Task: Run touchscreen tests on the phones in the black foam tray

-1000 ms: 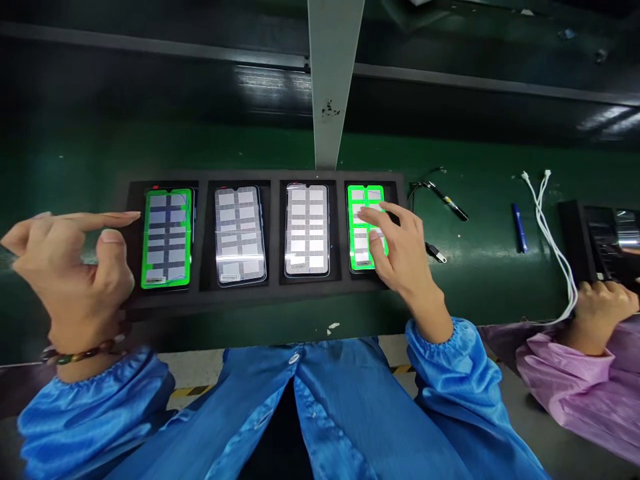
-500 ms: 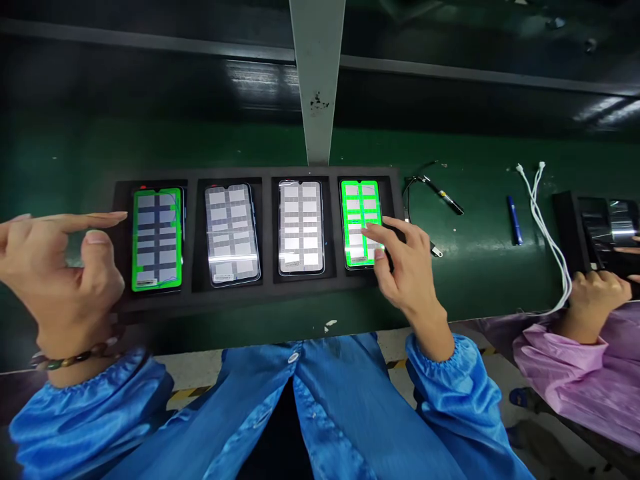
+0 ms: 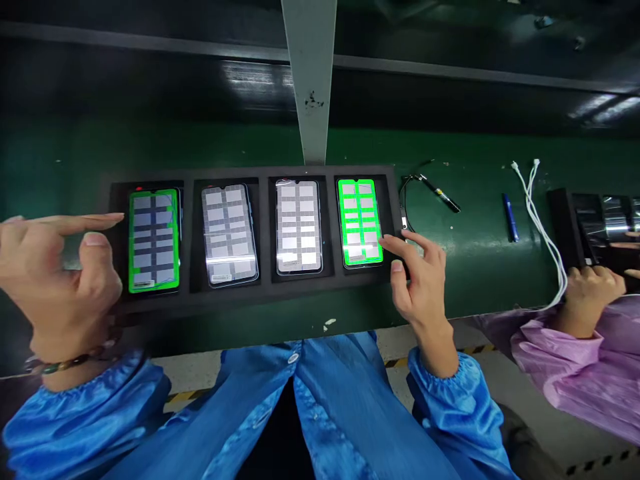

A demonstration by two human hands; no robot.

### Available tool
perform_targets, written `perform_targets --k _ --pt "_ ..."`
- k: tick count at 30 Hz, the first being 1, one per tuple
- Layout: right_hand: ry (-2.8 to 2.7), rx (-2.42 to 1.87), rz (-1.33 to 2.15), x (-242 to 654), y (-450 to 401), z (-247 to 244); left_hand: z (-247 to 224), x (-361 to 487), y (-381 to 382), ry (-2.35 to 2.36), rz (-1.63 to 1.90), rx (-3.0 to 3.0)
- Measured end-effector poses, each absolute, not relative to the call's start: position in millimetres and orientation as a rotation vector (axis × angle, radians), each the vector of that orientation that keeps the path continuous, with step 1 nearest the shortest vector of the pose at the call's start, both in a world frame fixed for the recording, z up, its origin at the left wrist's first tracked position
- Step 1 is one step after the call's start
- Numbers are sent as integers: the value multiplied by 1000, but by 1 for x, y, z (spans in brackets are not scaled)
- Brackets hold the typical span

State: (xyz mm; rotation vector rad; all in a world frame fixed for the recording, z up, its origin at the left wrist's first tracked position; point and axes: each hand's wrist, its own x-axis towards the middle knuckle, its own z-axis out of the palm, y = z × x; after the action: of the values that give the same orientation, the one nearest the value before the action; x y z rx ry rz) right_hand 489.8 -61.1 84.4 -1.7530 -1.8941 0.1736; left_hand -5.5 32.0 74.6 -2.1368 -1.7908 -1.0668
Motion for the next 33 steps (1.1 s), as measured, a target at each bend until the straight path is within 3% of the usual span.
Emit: perform_targets --k 4,11,19,25,33 --pt "-1942 -1623 252 480 -34 94 96 36 28 -1718 -1072 -2404" --pt "-2334 -1319 612 425 65 112 125 124 72 -1331 -517 -3002" --pt "-2499 -1165 623 390 103 109 120 69 77 -1684 -525 -2680" --pt "-2522 -1198 543 389 99 97 97 69 76 -1614 -450 -2709" --pt "-2540 -1146 499 390 71 101 108 71 30 -1486 -349 -2696"
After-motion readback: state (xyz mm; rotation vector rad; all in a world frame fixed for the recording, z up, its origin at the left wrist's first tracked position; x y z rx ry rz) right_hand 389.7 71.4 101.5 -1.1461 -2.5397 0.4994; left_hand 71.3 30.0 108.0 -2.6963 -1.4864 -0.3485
